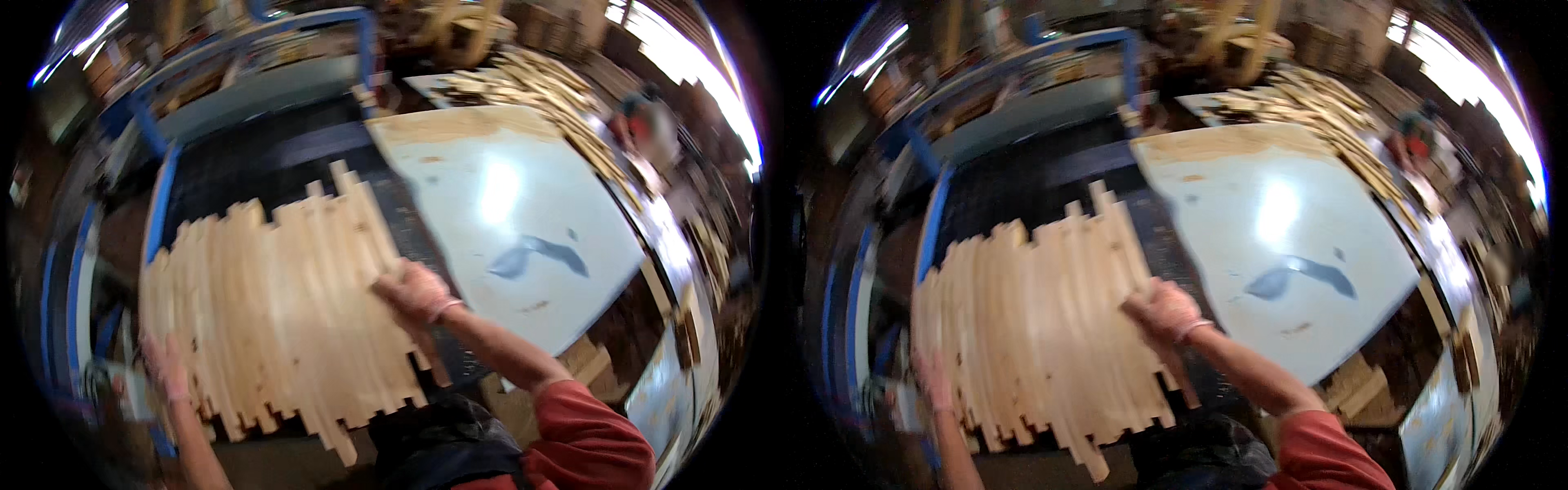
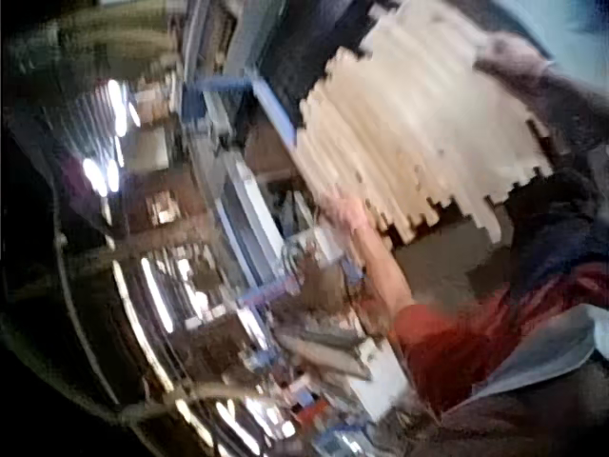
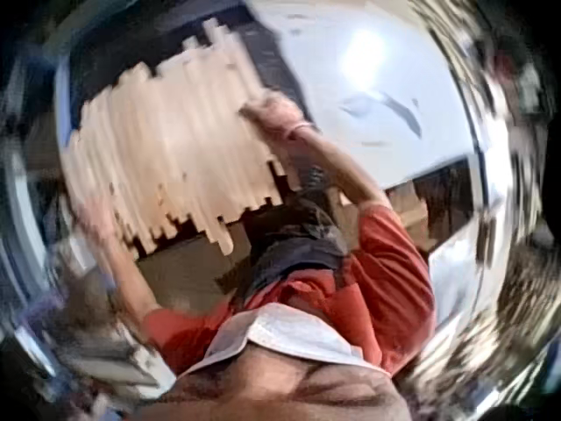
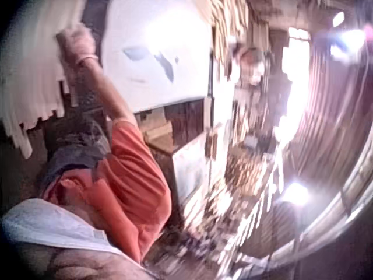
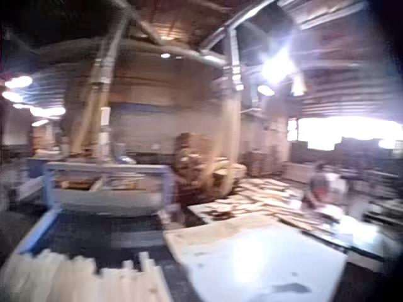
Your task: The person repeatedly picks up stacks of light-colored wooden planks from a metal table and places them onto a conveyor belt. They also move planks between different piles on the table, organizing them into neat stacks. The task is performed by hand with gloves in a busy workshop environment.
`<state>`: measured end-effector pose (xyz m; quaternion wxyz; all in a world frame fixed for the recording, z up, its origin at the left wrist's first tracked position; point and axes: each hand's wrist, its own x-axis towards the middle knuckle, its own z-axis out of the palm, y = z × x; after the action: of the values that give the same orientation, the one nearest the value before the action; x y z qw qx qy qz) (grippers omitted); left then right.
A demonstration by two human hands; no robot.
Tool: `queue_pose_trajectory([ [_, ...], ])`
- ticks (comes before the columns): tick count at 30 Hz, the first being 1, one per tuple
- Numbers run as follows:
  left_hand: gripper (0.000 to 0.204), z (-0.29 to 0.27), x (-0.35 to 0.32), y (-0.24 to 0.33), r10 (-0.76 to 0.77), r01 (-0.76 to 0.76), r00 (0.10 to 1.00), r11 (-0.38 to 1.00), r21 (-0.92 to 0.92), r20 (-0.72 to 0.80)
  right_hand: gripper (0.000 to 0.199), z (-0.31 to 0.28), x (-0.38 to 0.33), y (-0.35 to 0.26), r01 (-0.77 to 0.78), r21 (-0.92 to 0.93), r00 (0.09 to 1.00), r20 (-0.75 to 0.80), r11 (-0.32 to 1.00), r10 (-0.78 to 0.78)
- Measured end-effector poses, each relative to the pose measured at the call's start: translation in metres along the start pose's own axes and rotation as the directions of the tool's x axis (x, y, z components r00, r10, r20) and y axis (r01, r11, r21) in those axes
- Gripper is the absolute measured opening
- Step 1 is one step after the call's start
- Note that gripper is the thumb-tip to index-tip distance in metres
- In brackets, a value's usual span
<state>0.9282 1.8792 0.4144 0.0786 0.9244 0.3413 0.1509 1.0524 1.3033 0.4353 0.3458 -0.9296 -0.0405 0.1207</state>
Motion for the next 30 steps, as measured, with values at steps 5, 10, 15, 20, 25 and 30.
queue_pose_trajectory([
  [5,0.067,-0.014,-0.061,0.145,0.294,-0.198,0.955,0.719,-0.666,0.033,0.085,0.030,-0.049,0.047,0.051,0.293,0.999,0.001,0.955,-0.054],
  [10,0.076,0.114,-0.072,0.230,0.718,-0.336,0.679,0.119,-0.934,-0.153,0.065,0.048,-0.175,0.084,-0.036,0.814,0.967,0.176,0.580,-0.187],
  [15,0.053,0.018,-0.308,0.420,0.959,-0.412,0.190,-0.118,-0.904,-0.212,0.049,0.100,-0.351,0.214,0.047,0.834,0.991,0.030,0.551,-0.130],
  [20,0.051,0.072,-0.504,0.457,0.947,0.168,-0.251,0.247,-0.954,0.201,0.034,0.183,-0.550,0.296,-0.247,0.933,0.708,-0.011,0.262,0.707],
  [25,0.011,0.201,-0.667,0.396,0.656,-0.001,-0.514,0.644,-0.765,0.552,0.039,0.255,-0.712,0.317,-0.464,0.842,0.414,-0.070,0.277,0.908],
  [30,0.014,0.254,-0.769,0.343,0.082,-0.562,-0.609,0.657,-0.502,0.789,0.052,0.367,-0.811,0.286,-0.699,0.688,0.204,-0.069,0.195,0.977],
])
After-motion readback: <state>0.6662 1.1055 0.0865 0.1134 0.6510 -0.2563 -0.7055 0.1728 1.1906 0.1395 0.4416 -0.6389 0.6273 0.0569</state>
